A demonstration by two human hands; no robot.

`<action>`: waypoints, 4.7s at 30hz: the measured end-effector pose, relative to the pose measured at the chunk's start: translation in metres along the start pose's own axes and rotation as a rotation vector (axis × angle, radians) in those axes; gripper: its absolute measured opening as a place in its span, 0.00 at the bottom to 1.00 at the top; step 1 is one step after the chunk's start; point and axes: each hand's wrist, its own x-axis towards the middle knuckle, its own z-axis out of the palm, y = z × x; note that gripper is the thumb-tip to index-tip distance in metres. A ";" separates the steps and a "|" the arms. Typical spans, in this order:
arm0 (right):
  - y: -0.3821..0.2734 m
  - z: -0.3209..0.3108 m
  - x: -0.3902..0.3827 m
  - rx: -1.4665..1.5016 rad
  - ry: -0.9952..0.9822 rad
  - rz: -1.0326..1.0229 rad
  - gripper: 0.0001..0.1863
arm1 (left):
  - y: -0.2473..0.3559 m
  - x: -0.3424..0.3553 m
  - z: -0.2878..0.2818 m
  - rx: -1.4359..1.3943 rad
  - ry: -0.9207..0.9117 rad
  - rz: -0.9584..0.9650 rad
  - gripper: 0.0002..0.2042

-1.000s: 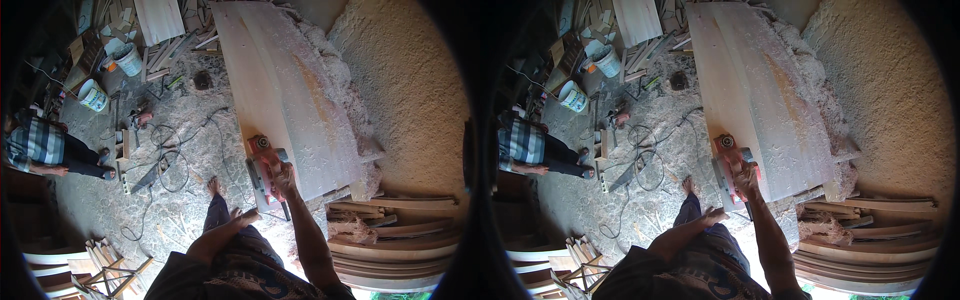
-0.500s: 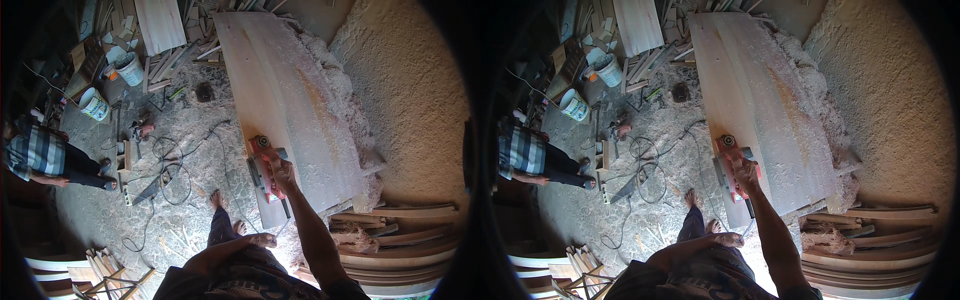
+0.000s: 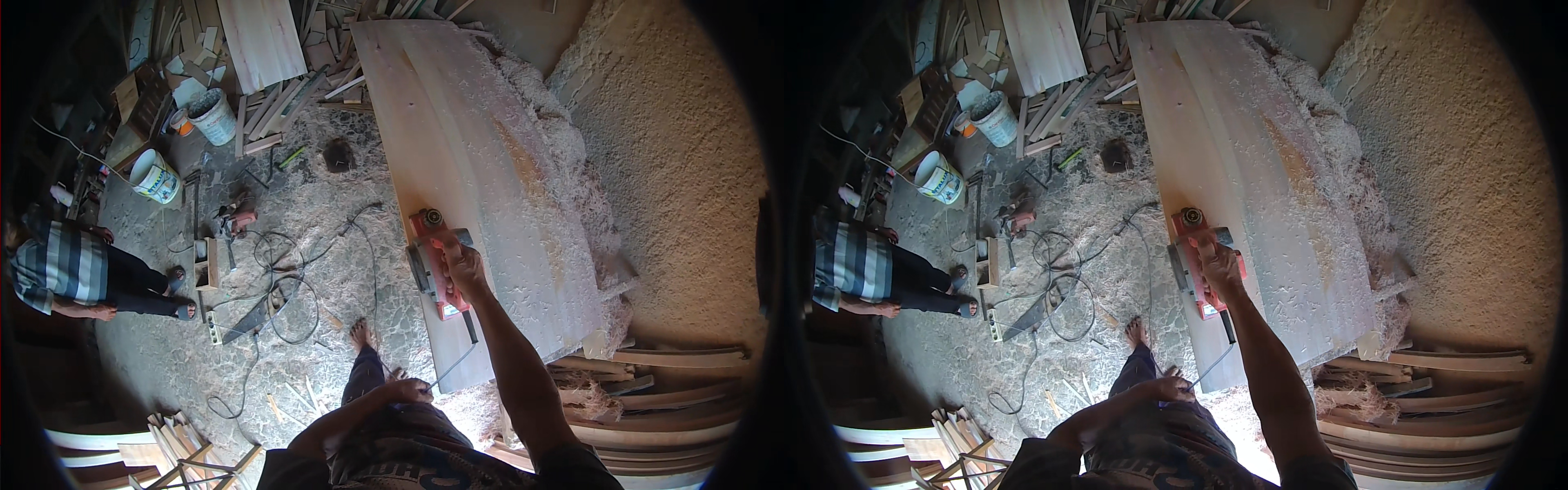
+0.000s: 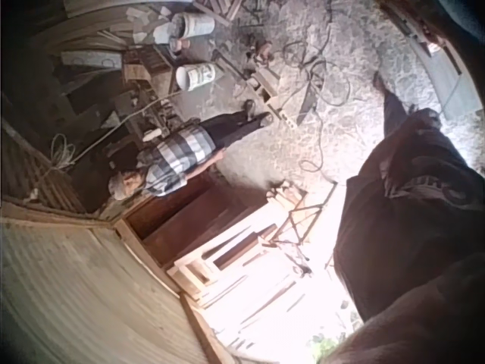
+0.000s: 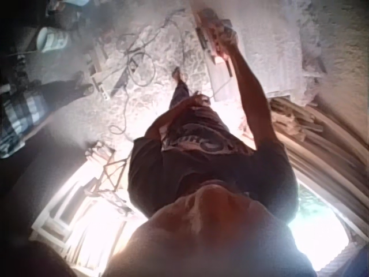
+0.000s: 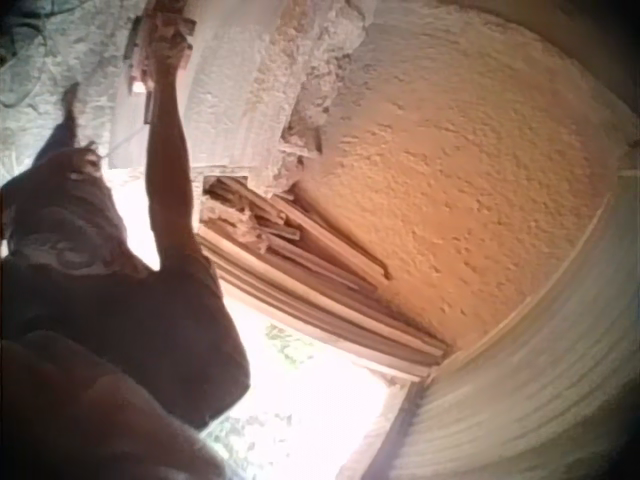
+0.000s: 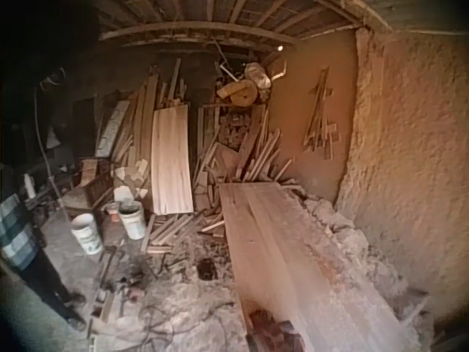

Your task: The person uses a power planer to smooth a wooden board on a workbench and then uses a hand tool on a smaller piece of wood.

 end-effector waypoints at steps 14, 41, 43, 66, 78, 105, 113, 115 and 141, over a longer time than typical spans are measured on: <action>-0.052 0.023 0.086 0.044 -0.010 0.032 0.31 | -0.041 -0.025 -0.089 0.061 0.709 0.281 0.14; -0.131 0.056 0.264 -0.020 0.026 0.023 0.30 | 0.029 -0.091 -0.299 -0.092 1.336 0.014 0.09; -0.140 0.061 0.274 0.005 0.009 0.033 0.29 | 0.029 -0.089 -0.310 -0.053 1.390 0.004 0.08; -0.220 0.093 0.438 0.000 0.034 0.013 0.30 | 0.046 -0.066 -0.521 0.015 1.325 0.040 0.07; -0.256 0.106 0.508 -0.012 0.022 -0.025 0.33 | 0.068 -0.055 -0.580 0.047 1.168 0.120 0.10; -0.340 0.147 0.686 0.039 0.028 0.025 0.30 | 0.081 -0.009 -0.757 -0.582 0.648 0.059 0.24; -0.375 0.161 0.752 0.027 0.055 0.046 0.30 | 0.093 0.003 -0.859 -0.639 0.891 0.081 0.14; -0.385 0.165 0.769 0.020 0.045 0.060 0.30 | 0.090 0.005 -0.882 -0.736 0.884 0.150 0.14; -0.487 0.202 0.960 0.065 0.018 0.073 0.28 | 0.091 -0.005 -0.917 -0.721 0.650 -0.034 0.20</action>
